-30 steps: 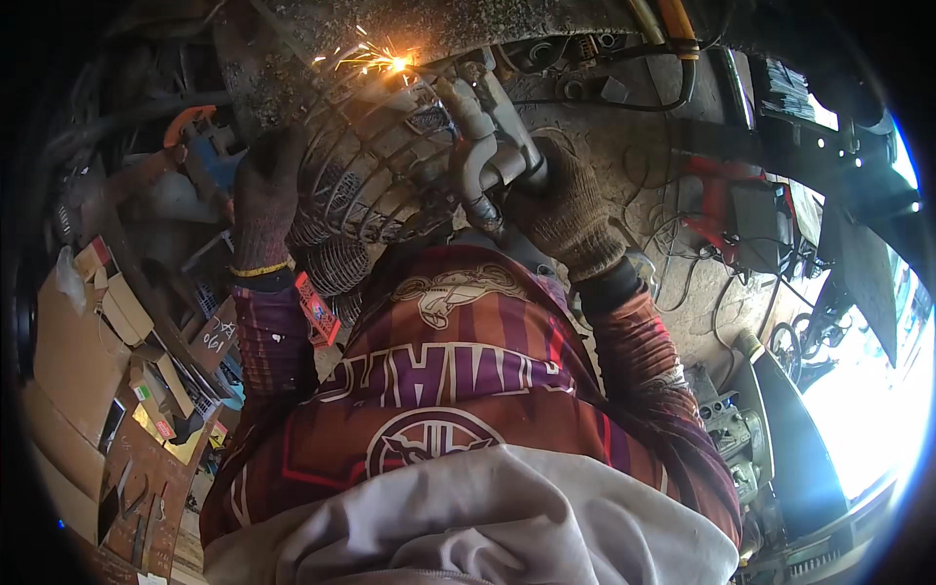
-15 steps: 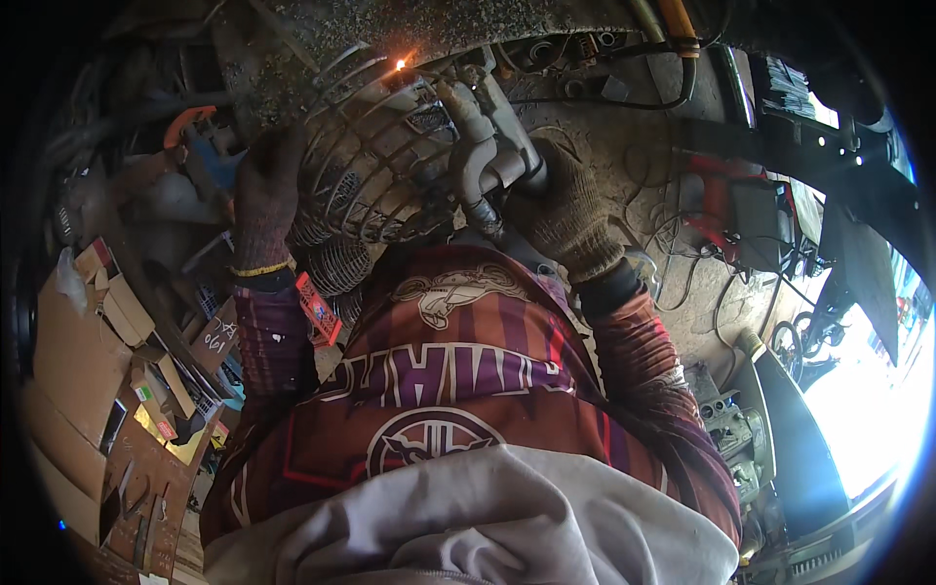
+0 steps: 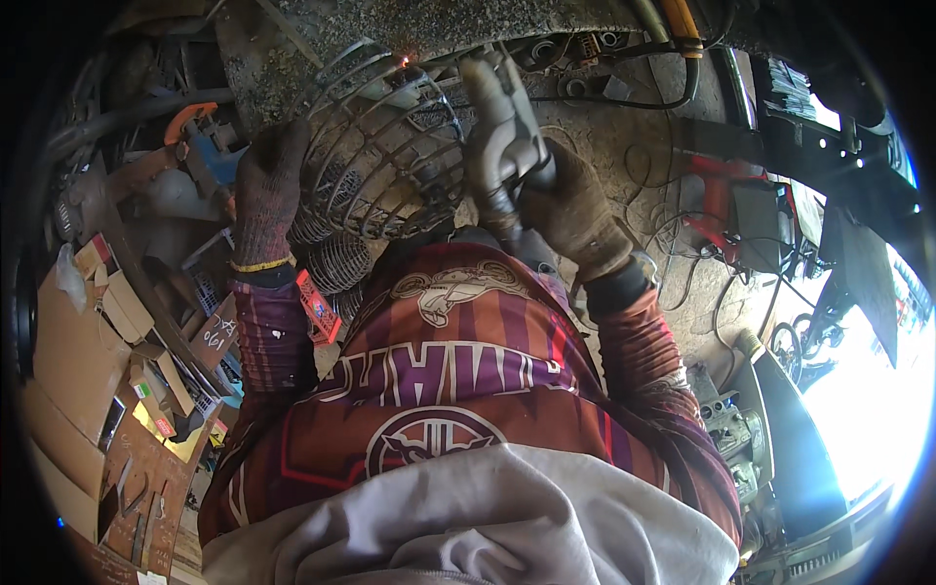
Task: The person welds components onto a curved metal frame using a welding tool, then uses a hammer to strike the welded points.
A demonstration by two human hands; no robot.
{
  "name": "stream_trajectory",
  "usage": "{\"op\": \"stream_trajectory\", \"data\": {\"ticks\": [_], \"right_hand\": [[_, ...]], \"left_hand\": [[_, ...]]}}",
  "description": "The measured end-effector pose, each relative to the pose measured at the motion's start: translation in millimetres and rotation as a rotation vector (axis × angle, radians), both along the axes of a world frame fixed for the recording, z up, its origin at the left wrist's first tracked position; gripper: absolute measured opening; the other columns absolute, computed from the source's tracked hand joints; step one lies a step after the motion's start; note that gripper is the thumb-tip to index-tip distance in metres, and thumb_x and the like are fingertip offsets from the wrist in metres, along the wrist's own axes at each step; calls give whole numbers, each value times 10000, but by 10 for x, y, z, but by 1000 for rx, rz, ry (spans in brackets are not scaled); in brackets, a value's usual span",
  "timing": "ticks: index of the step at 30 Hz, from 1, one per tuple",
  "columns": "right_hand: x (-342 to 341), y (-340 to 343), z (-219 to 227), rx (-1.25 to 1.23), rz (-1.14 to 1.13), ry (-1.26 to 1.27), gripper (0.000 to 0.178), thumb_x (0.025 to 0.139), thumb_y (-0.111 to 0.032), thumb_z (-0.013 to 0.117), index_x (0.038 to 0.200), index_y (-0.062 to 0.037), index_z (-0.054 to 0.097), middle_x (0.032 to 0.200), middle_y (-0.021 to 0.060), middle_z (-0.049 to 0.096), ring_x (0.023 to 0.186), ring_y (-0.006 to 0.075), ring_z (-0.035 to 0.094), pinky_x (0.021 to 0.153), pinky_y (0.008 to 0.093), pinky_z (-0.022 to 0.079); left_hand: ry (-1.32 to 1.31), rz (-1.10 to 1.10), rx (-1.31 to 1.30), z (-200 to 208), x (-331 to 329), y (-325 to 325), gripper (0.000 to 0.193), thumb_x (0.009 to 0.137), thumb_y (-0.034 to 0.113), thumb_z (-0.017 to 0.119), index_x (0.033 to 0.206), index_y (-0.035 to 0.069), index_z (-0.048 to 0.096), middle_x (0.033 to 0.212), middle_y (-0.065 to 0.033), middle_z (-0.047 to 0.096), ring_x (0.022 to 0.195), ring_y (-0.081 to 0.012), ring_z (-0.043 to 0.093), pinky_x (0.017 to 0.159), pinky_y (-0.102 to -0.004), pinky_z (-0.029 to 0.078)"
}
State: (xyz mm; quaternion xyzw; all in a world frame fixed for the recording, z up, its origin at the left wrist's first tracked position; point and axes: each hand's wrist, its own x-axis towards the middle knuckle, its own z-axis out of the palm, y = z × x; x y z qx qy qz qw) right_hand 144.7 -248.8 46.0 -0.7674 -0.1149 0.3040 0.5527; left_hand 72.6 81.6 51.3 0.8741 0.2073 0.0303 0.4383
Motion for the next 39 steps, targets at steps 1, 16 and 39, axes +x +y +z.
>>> {"op": "stream_trajectory", "data": {"ticks": [1,16,39], "right_hand": [[14,-15,62,89,-59,180,350,781,-178,701,1100,-83,593,953,116,662,837,279,667,768,346,536],[104,-76,73,32,-25,-88,393,776,-42,611,1166,-16,574,1022,67,664,939,148,632,825,300,506],[-16,64,-11,-143,-13,-222,402,683,-160,701,1059,-43,616,890,148,676,841,300,674,752,386,514]], "left_hand": [[4,5,-23,7,-3,-5,369,936,376,616,893,10,634,682,-100,587,617,-196,545,617,-340,437],[20,109,-134,24,-47,-35,341,894,368,687,917,29,664,784,-38,659,707,-97,570,663,-298,453],[6,39,-52,-27,-18,28,337,925,368,636,887,33,642,676,-62,594,624,-156,550,600,-325,426]]}}
